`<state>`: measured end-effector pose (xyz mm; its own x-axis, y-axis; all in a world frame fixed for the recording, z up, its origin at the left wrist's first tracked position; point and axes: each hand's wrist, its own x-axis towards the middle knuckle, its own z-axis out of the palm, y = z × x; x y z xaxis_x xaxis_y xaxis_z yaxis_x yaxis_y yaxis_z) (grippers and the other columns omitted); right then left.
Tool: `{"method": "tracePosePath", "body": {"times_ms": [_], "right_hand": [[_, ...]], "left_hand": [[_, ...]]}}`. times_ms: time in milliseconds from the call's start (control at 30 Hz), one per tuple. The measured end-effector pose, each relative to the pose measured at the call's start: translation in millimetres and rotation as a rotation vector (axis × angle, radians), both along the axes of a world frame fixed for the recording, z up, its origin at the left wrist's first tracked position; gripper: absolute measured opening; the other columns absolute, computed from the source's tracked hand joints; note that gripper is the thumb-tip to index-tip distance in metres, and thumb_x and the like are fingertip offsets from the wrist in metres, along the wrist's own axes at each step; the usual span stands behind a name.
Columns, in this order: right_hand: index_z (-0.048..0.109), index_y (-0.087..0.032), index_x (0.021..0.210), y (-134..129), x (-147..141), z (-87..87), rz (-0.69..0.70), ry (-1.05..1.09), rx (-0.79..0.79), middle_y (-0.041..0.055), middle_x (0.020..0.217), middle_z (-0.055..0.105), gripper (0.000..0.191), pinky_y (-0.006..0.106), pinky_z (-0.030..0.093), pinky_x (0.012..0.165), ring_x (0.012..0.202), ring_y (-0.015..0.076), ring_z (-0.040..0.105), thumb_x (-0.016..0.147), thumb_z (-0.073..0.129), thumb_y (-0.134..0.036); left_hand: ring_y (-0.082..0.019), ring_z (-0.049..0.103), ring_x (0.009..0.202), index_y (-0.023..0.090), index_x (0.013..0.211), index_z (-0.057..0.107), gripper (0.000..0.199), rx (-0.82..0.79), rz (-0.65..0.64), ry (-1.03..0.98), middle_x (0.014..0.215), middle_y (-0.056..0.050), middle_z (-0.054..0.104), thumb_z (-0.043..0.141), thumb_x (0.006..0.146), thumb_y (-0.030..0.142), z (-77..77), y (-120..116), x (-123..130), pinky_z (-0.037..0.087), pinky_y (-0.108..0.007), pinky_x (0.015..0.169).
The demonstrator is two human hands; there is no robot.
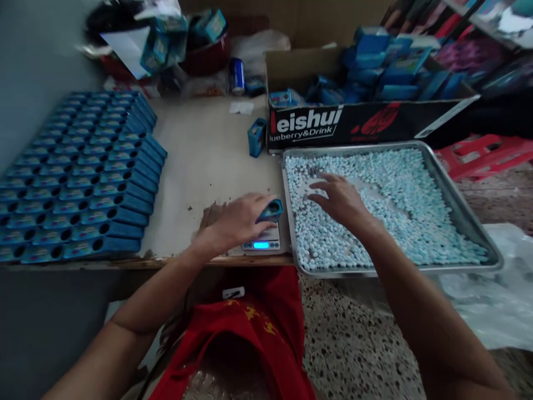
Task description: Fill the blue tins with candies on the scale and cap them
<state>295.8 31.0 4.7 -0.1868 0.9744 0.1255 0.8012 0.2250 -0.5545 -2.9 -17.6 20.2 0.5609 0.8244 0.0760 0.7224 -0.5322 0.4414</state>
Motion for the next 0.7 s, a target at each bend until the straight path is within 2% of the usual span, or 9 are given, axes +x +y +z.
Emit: {"method": "tracePosePath", "body": {"times_ms": [33, 100, 167, 300, 367, 433, 533, 633, 700], "right_hand": [[0.089, -0.023, 0.113, 6, -4, -1.6, -0.002, -0.007, -0.043, 0.0157, 0.113, 0.087, 0.019, 0.049, 0.064, 0.098, 0.108, 0.0352, 0.083, 0.099, 0.077, -0.032], [0.084, -0.020, 0.136, 23, -27, 0.3, 0.010, 0.031, -0.133, 0.0109, 0.101, 0.087, 0.036, 0.043, 0.065, 0.089, 0.089, 0.0293, 0.085, 0.108, 0.064, -0.031], [0.072, -0.017, 0.156, 49, -64, 6.7, 0.042, -0.001, -0.140, 0.0103, 0.100, 0.087, 0.049, 0.039, 0.065, 0.086, 0.084, 0.0272, 0.084, 0.112, 0.052, -0.027], [0.055, -0.007, 0.170, 109, -149, 19.1, 0.024, -0.384, -0.099, 0.0255, 0.125, 0.086, 0.063, 0.043, 0.061, 0.101, 0.116, 0.0372, 0.084, 0.108, 0.049, -0.010], [0.051, -0.001, 0.169, 132, -179, 21.1, -0.012, -0.500, -0.132, 0.0327, 0.131, 0.083, 0.061, 0.045, 0.060, 0.103, 0.124, 0.0411, 0.083, 0.108, 0.048, -0.006], [0.053, 0.002, 0.165, 147, -196, 20.9, -0.033, -0.543, -0.152, 0.0376, 0.133, 0.080, 0.057, 0.047, 0.061, 0.100, 0.125, 0.0431, 0.082, 0.109, 0.045, -0.004], [0.064, 0.002, 0.156, 153, -199, 22.4, -0.063, -0.588, -0.157, 0.0379, 0.130, 0.080, 0.050, 0.044, 0.061, 0.094, 0.121, 0.0423, 0.083, 0.110, 0.045, -0.003], [0.082, -0.010, 0.139, 146, -189, 32.2, -0.046, -0.617, -0.154, 0.0290, 0.128, 0.083, 0.035, 0.041, 0.058, 0.091, 0.119, 0.0398, 0.082, 0.115, 0.058, -0.020], [0.089, -0.019, 0.129, 137, -183, 42.5, -0.017, -0.609, -0.145, 0.0212, 0.127, 0.086, 0.030, 0.039, 0.056, 0.091, 0.121, 0.0384, 0.080, 0.114, 0.069, -0.034]], "left_hand": [[-0.036, 0.078, 0.133, 0.019, 0.138, 0.074, 0.036, -0.034, -0.033, 0.064, 0.141, -0.015, 0.082, 0.083, 0.104, 0.024, 7.4, 8, 5, 0.066, -0.047, 0.111], [-0.035, 0.081, 0.124, 0.021, 0.131, 0.076, 0.029, -0.048, 0.002, 0.145, 0.131, -0.012, 0.084, 0.082, 0.103, 0.021, 23.9, 32, 0, 0.066, -0.044, 0.099], [-0.036, 0.080, 0.122, 0.023, 0.133, 0.075, 0.034, 0.026, 0.130, 0.174, 0.132, -0.011, 0.084, 0.085, 0.100, 0.023, 41.4, 70, -27, 0.064, -0.043, 0.095], [-0.032, 0.073, 0.125, 0.021, 0.146, 0.069, 0.054, 0.206, 0.417, 0.205, 0.139, -0.010, 0.079, 0.091, 0.096, 0.026, 74.3, 176, -131, 0.058, -0.042, 0.104], [-0.021, 0.066, 0.123, 0.020, 0.149, 0.065, 0.060, 0.199, 0.500, 0.211, 0.141, -0.004, 0.076, 0.092, 0.096, 0.020, 86.2, 225, -191, 0.054, -0.036, 0.112], [-0.012, 0.057, 0.116, 0.018, 0.149, 0.060, 0.062, 0.138, 0.576, 0.231, 0.140, 0.003, 0.074, 0.091, 0.096, 0.013, 92.8, 256, -241, 0.050, -0.029, 0.118], [-0.007, 0.049, 0.106, 0.014, 0.140, 0.063, 0.047, 0.047, 0.584, 0.234, 0.124, 0.010, 0.075, 0.086, 0.099, 0.009, 89.8, 265, -287, 0.047, -0.021, 0.118], [-0.007, 0.050, 0.105, 0.014, 0.135, 0.069, 0.027, 0.013, 0.519, 0.163, 0.113, 0.010, 0.074, 0.074, 0.109, 0.016, 75.8, 239, -303, 0.046, -0.021, 0.119], [-0.009, 0.052, 0.109, 0.015, 0.141, 0.070, 0.027, 0.043, 0.490, 0.081, 0.116, 0.008, 0.074, 0.062, 0.116, 0.023, 64.5, 213, -304, 0.046, -0.026, 0.123]]}}
